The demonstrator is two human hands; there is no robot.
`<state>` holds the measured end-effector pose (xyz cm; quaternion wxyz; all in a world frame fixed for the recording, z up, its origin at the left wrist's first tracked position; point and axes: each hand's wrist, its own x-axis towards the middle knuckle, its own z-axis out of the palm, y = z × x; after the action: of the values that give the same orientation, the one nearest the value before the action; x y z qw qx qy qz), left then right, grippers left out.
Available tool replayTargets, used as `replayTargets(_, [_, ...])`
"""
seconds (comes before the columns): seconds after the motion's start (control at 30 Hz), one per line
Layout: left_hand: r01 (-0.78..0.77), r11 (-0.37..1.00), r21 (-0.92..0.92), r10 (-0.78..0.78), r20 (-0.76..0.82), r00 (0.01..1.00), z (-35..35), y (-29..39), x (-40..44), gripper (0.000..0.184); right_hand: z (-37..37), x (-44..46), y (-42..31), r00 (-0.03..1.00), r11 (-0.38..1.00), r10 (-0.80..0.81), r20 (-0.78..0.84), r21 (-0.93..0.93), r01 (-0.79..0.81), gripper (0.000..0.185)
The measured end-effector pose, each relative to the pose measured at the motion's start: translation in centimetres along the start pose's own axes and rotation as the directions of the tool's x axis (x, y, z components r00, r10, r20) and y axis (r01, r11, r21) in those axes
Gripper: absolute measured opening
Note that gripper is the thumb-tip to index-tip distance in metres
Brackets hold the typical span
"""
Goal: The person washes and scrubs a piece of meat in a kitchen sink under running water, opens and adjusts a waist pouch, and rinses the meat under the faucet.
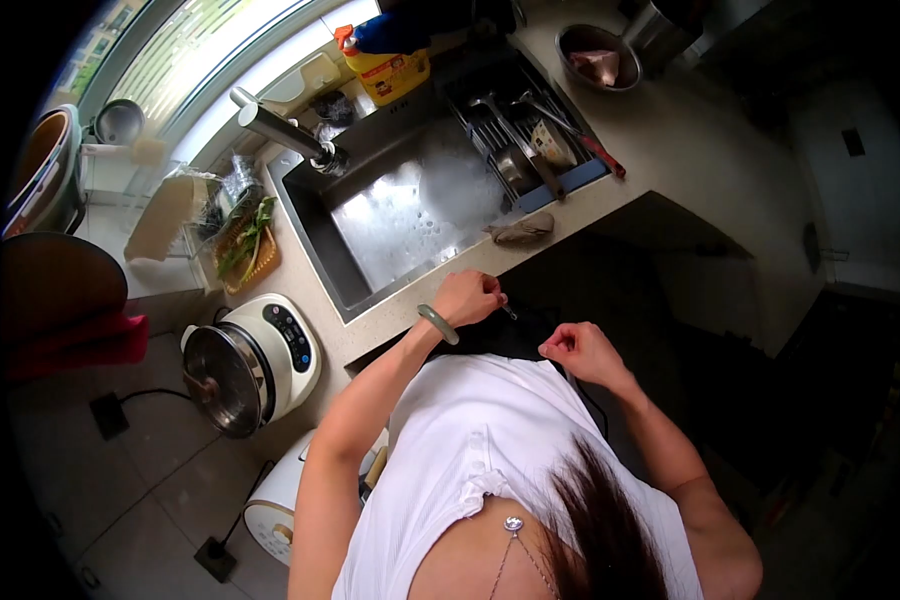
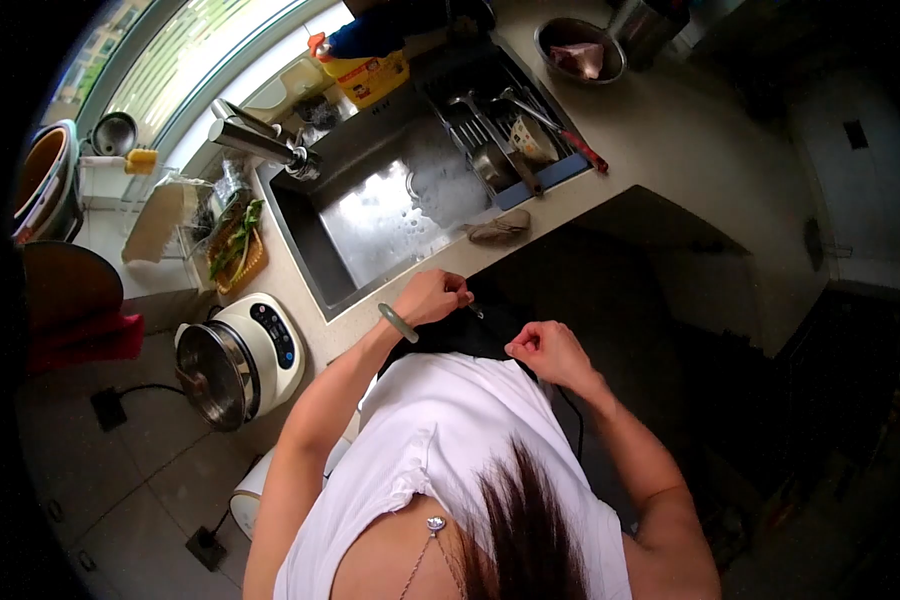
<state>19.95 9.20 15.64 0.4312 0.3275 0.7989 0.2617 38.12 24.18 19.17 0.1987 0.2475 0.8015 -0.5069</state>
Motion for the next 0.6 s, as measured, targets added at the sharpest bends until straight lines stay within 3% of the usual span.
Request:
replayTargets(0.03, [0.03,0.999,0.035,-0.03,-0.014,0.999,-0.1,0.1,-0.2,0.024,-0.4,1.1,1.1,0.996,0.999,-0.054,0.072,0.01,0.053,0.017])
replayTargets(0.1, [0.059,0.996,0.066,-0.057,-0.04,0.998,-0.5,0.5,-0.6,0.025,-1.8,4.2,0.1,0.986,0.986,-0.152,-0.073,0.054,0.157,0.014])
replayTargets(0.17, [-0.098,0.979,0.177,0.138,-0.235,0.962,-1.0,0.4,-1.5,0.027,-2.4,8.4,-0.8,0.887,0.904,-0.389,-0.251,-0.287,0.315,0.022])
replayTargets(0.2, [-0.101,0.971,0.216,0.165,-0.305,0.938,-1.5,-0.1,-1.6,0.03,-2.1,10.8,-0.6,0.843,0.845,-0.463,-0.274,-0.424,0.326,0.03])
replayTargets(0.23, [-0.094,0.972,0.215,0.161,-0.321,0.933,-2.2,-0.3,-1.8,0.03,-1.3,12.9,0.0,0.793,0.768,-0.539,-0.284,-0.552,0.324,0.04])
replayTargets(0.27, [-0.043,0.994,0.097,0.074,-0.344,0.936,-3.0,-0.5,-2.1,0.033,-0.5,14.7,0.8,0.778,0.664,-0.576,-0.252,-0.7,0.265,0.048])
replayTargets(0.3, [0.005,1.0,-0.025,-0.014,-0.359,0.933,-3.8,-0.8,-2.5,0.035,-0.1,16.2,1.7,0.775,0.614,-0.602,-0.193,-0.733,0.295,0.046])
replayTargets(0.37, [0.011,0.998,-0.065,-0.035,-0.384,0.923,-5.0,-1.7,-3.7,0.032,0.2,20.4,5.3,0.712,0.525,-0.691,-0.125,-0.764,0.375,0.044])
replayTargets(0.4, [-0.027,0.992,-0.127,-0.033,-0.449,0.893,-5.5,-2.0,-4.1,0.028,0.0,20.3,3.5,0.754,0.679,-0.628,-0.194,-0.611,0.408,0.041])
replayTargets(0.43, [-0.066,0.98,-0.187,-0.04,-0.513,0.857,-6.0,-2.2,-4.3,0.024,0.2,21.2,2.0,0.696,0.71,-0.673,-0.25,-0.484,0.512,0.032])
replayTargets(0.47, [-0.061,0.963,-0.261,-0.093,-0.538,0.838,-6.7,-2.0,-4.4,0.022,0.6,21.4,0.3,0.847,0.864,-0.504,-0.17,-0.081,0.497,0.028])
replayTargets(0.5, [-0.056,0.962,-0.268,-0.107,-0.556,0.824,-6.9,-1.9,-4.2,0.022,0.7,21.0,-2.6,0.937,0.891,-0.35,0.002,0.311,0.332,0.024])
replayTargets(0.53, [-0.129,0.948,-0.291,-0.108,-0.676,0.729,-7.0,-1.6,-3.7,0.024,1.1,19.4,-6.6,0.927,0.767,-0.373,0.035,0.575,0.287,0.027])
replayTargets(0.57, [-0.203,0.932,-0.299,-0.116,-0.78,0.615,-7.1,-1.3,-3.3,0.027,1.3,18.1,-9.5,0.936,0.713,-0.341,0.082,0.672,0.201,0.029])
replayTargets(0.6, [-0.239,0.93,-0.281,-0.089,-0.799,0.594,-7.8,-0.6,-3.4,0.026,1.5,17.4,-11.9,0.92,0.7,-0.383,0.088,0.677,0.227,0.028])
